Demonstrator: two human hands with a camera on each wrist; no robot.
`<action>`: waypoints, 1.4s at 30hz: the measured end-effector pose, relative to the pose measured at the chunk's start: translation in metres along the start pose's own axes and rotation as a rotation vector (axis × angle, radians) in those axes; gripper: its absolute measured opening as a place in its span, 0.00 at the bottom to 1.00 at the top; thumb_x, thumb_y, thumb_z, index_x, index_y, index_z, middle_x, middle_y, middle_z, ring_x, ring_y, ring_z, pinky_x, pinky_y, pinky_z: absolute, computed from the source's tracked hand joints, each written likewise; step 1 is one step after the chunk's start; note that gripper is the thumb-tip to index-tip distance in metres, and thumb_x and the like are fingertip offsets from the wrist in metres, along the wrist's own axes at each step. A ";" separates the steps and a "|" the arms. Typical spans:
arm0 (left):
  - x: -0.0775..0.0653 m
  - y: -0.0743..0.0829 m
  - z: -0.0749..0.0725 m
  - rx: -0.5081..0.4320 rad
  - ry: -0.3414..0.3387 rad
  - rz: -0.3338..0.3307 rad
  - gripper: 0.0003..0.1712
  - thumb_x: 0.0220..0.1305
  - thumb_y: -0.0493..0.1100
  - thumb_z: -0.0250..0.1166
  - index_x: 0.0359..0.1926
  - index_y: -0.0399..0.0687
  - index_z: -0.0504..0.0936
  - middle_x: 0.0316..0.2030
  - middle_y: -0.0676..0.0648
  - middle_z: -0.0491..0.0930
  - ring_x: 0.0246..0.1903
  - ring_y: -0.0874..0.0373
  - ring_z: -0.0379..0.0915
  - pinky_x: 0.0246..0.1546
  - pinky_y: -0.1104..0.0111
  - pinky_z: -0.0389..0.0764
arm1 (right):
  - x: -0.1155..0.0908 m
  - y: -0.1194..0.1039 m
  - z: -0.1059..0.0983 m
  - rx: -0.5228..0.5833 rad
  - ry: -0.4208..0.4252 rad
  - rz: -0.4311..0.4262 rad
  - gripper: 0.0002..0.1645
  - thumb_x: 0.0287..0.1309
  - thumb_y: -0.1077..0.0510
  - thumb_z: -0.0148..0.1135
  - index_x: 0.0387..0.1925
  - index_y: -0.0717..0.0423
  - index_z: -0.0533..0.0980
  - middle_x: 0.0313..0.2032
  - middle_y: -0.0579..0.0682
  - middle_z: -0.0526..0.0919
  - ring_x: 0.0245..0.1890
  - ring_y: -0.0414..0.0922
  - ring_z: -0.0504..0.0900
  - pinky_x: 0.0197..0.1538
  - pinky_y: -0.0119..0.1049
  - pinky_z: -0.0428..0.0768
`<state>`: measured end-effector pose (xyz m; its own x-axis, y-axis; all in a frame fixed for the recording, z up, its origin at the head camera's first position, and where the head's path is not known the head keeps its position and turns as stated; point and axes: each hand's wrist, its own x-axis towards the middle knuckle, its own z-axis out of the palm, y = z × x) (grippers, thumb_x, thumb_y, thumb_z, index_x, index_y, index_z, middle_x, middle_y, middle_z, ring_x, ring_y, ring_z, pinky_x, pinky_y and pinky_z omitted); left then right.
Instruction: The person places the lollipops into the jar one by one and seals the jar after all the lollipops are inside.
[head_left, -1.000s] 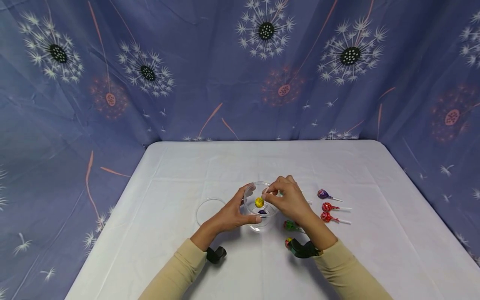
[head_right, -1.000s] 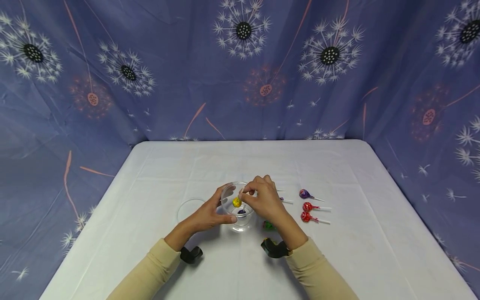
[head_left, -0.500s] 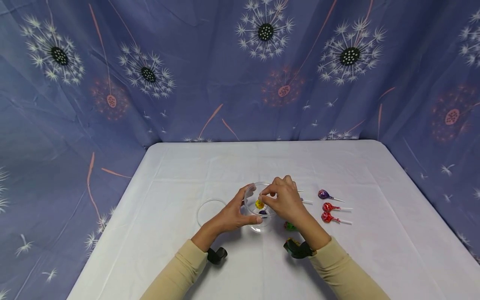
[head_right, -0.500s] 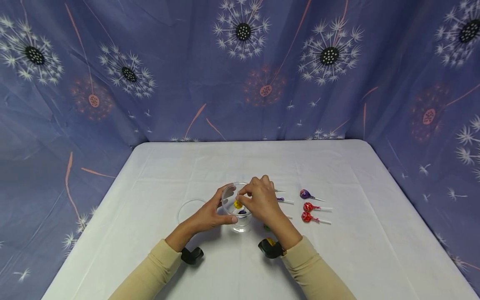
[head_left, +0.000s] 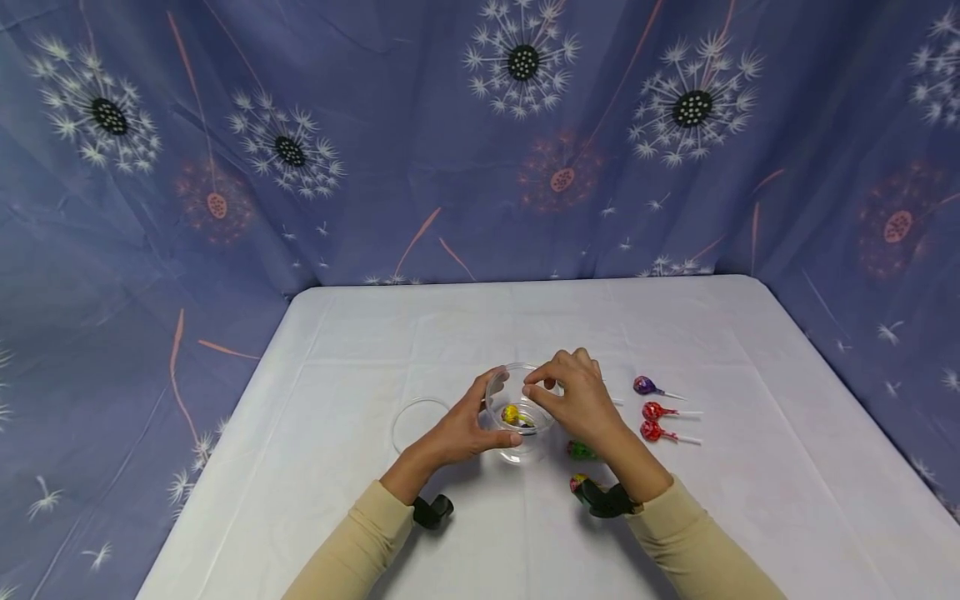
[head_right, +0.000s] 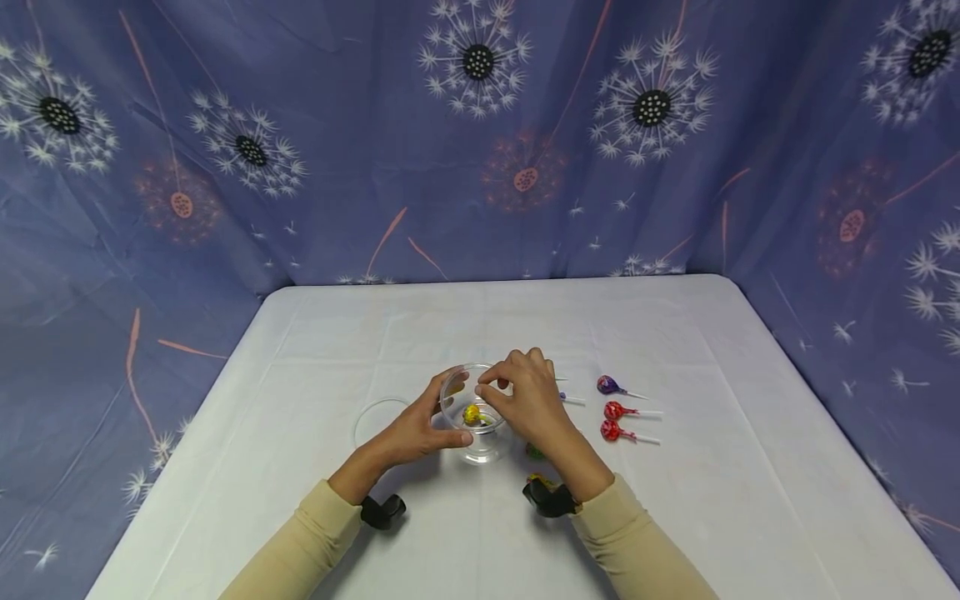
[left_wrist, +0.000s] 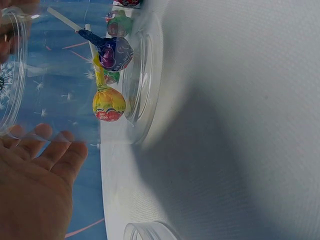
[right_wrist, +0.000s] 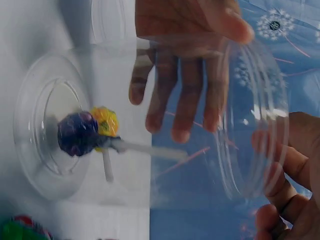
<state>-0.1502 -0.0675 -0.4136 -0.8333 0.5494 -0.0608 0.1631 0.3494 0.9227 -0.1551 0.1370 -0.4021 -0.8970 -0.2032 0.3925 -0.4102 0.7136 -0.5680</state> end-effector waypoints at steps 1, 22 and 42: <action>0.000 0.000 0.000 -0.004 0.002 -0.001 0.55 0.54 0.46 0.71 0.74 0.54 0.45 0.71 0.42 0.53 0.69 0.38 0.53 0.68 0.49 0.60 | -0.001 0.001 -0.003 0.015 0.007 0.004 0.04 0.50 0.54 0.71 0.31 0.46 0.85 0.24 0.42 0.73 0.31 0.41 0.61 0.40 0.37 0.59; 0.000 -0.001 0.001 0.014 0.019 -0.007 0.55 0.53 0.46 0.72 0.73 0.54 0.46 0.71 0.41 0.54 0.69 0.38 0.53 0.69 0.49 0.57 | -0.044 0.068 -0.059 -0.013 0.112 0.182 0.11 0.54 0.57 0.67 0.41 0.51 0.81 0.32 0.46 0.80 0.32 0.35 0.72 0.36 0.23 0.71; 0.001 0.000 0.001 0.005 0.016 -0.003 0.55 0.52 0.45 0.72 0.73 0.51 0.46 0.71 0.41 0.54 0.69 0.38 0.53 0.69 0.49 0.57 | -0.086 0.133 -0.082 -0.155 0.012 0.352 0.11 0.55 0.55 0.66 0.39 0.53 0.82 0.34 0.51 0.84 0.33 0.41 0.73 0.31 0.30 0.70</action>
<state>-0.1502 -0.0662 -0.4146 -0.8423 0.5359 -0.0574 0.1629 0.3546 0.9207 -0.1194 0.3044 -0.4525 -0.9762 0.0791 0.2018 -0.0472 0.8312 -0.5540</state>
